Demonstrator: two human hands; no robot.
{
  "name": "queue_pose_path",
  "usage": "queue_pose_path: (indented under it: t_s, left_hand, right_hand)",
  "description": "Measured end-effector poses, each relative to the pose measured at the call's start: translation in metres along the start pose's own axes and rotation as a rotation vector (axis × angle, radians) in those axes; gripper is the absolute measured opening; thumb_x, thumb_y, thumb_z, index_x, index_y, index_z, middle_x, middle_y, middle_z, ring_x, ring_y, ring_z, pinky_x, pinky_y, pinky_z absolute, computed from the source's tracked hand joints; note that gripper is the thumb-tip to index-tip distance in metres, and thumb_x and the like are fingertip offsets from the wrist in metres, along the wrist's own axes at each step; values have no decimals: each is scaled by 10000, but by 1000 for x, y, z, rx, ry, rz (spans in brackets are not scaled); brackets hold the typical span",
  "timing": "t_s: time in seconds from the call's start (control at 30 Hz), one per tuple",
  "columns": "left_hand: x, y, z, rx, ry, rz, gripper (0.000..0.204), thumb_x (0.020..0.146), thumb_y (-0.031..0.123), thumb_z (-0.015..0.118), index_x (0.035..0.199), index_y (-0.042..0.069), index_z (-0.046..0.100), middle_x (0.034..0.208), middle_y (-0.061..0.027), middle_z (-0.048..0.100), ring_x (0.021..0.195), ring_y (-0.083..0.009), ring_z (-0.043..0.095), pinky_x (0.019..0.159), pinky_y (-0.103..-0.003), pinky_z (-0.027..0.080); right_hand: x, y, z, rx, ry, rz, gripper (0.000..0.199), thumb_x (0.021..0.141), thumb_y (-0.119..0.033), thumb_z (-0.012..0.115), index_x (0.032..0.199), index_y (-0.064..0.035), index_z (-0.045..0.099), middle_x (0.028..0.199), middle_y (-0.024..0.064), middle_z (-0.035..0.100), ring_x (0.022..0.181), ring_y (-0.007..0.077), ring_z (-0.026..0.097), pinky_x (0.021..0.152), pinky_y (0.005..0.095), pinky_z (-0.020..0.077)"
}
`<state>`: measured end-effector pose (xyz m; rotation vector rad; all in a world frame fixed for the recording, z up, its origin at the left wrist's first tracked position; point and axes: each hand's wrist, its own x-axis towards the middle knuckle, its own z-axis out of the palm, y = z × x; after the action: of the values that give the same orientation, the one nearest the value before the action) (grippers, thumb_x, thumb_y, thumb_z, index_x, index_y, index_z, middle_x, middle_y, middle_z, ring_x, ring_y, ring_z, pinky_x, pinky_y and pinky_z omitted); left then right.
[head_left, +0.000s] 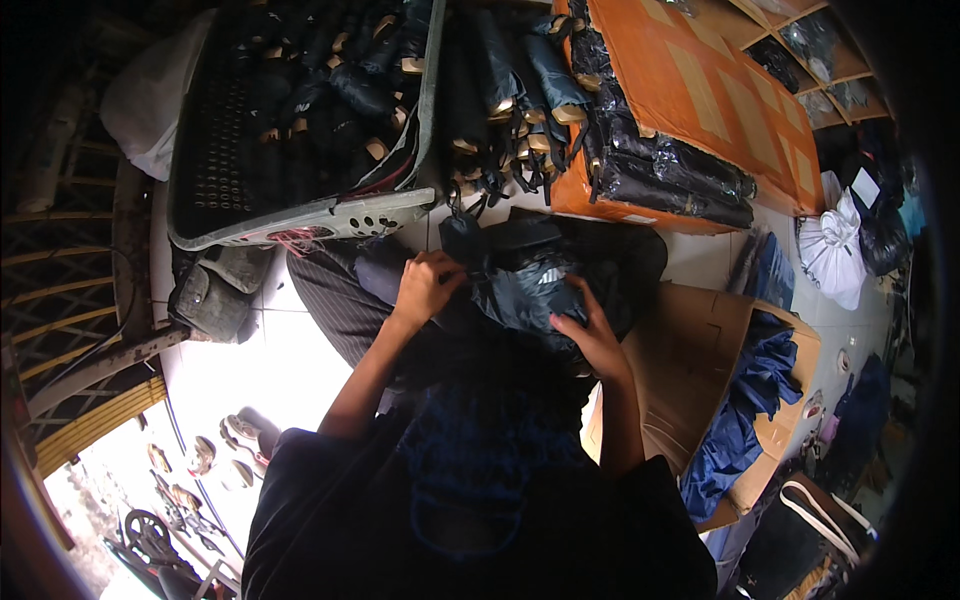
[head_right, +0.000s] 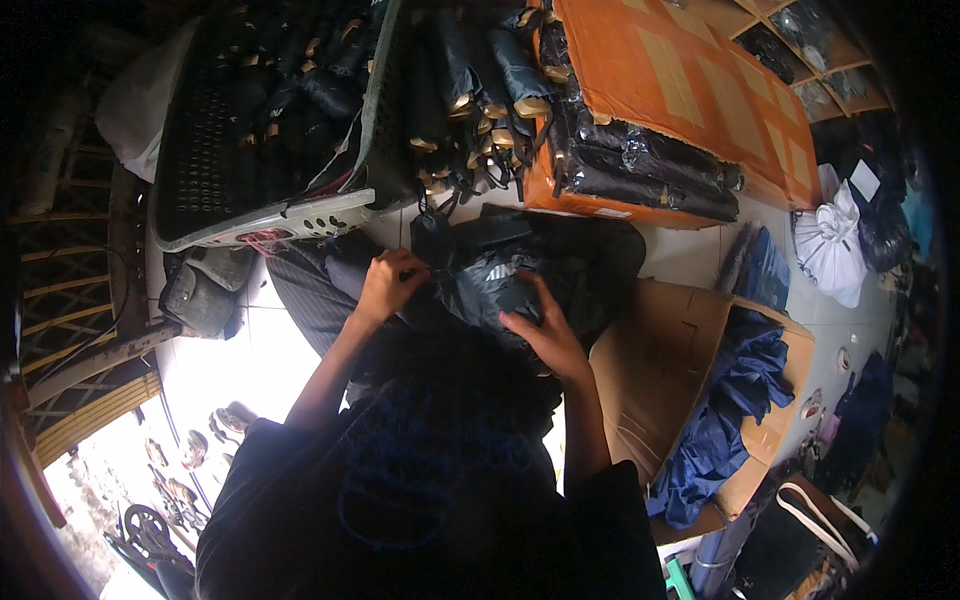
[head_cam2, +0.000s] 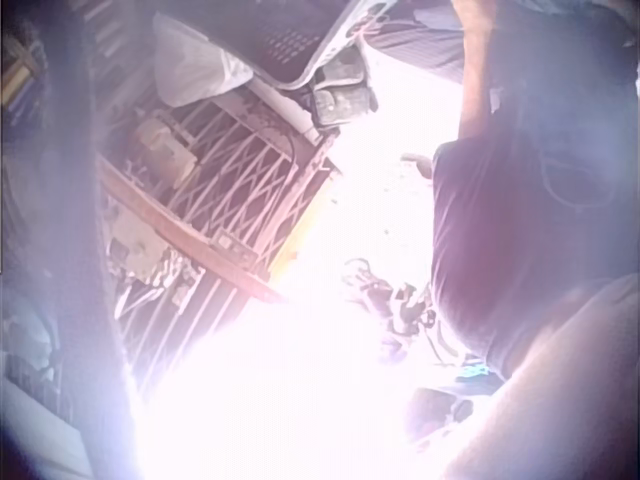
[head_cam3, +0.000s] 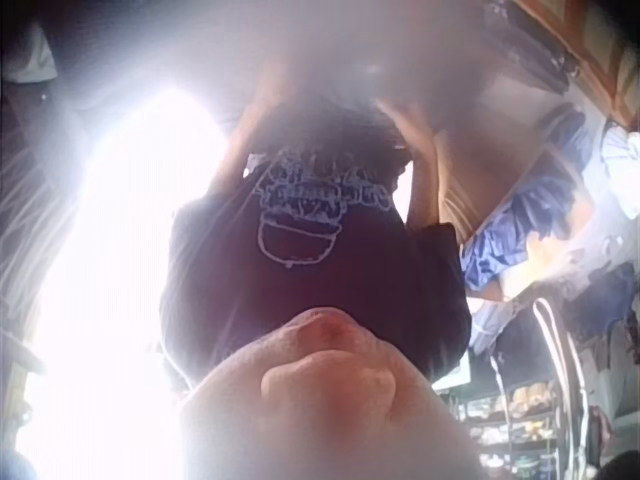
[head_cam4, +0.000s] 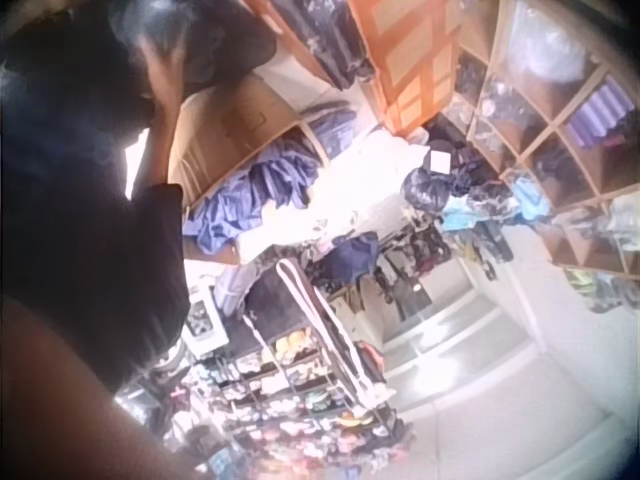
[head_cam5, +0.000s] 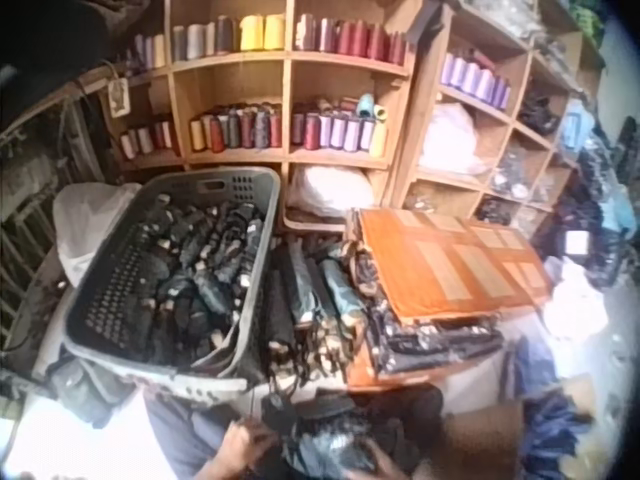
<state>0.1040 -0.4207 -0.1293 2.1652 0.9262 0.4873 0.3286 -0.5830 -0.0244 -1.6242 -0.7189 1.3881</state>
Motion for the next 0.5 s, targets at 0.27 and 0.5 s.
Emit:
queue_pose_path:
  t_s: [0.27,0.5]
  left_hand:
    - [1,72,-10,-305,222,-164,93,786,48,715,859,14,670,807,-105,632,721,-234,626,681,-324,488]
    - [-5,94,-8,-448,346,-187,129,798,36,712,859,-16,611,813,-106,628,736,-180,619,701,-293,478]
  right_hand:
    - [7,8,30,436,-189,182,605,883,-192,624,1412,-84,350,1320,118,454,1193,206,469,1000,310,373]
    - [7,20,24,427,-96,186,605,890,-182,617,1412,-63,336,1309,123,473,1191,212,485,973,302,403]
